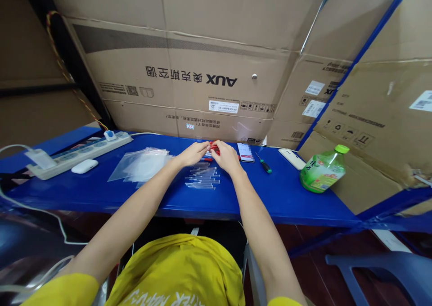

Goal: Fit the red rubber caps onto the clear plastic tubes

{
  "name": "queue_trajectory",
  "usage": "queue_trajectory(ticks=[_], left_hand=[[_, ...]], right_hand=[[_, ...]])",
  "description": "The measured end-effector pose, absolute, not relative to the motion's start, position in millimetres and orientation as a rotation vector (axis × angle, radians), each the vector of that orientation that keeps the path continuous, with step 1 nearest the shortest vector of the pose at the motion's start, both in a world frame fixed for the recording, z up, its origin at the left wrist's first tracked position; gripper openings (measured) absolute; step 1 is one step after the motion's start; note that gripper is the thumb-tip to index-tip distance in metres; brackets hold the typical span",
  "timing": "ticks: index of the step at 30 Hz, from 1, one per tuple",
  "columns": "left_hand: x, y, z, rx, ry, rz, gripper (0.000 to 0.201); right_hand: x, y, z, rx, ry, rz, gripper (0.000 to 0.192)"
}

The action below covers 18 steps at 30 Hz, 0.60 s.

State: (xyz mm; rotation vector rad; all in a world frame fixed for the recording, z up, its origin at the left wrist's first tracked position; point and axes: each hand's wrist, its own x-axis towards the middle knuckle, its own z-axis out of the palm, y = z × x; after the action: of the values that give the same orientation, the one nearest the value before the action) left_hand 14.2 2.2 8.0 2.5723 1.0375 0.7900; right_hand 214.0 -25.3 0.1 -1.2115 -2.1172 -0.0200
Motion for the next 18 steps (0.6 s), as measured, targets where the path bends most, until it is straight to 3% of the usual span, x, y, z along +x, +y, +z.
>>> queue_trajectory(ticks=[18], left_hand=[[14, 8, 2, 2.663, 0.998, 0.77, 0.033]], right_hand=[[188, -43, 9, -1.646, -2.201, -0.305, 0.028]])
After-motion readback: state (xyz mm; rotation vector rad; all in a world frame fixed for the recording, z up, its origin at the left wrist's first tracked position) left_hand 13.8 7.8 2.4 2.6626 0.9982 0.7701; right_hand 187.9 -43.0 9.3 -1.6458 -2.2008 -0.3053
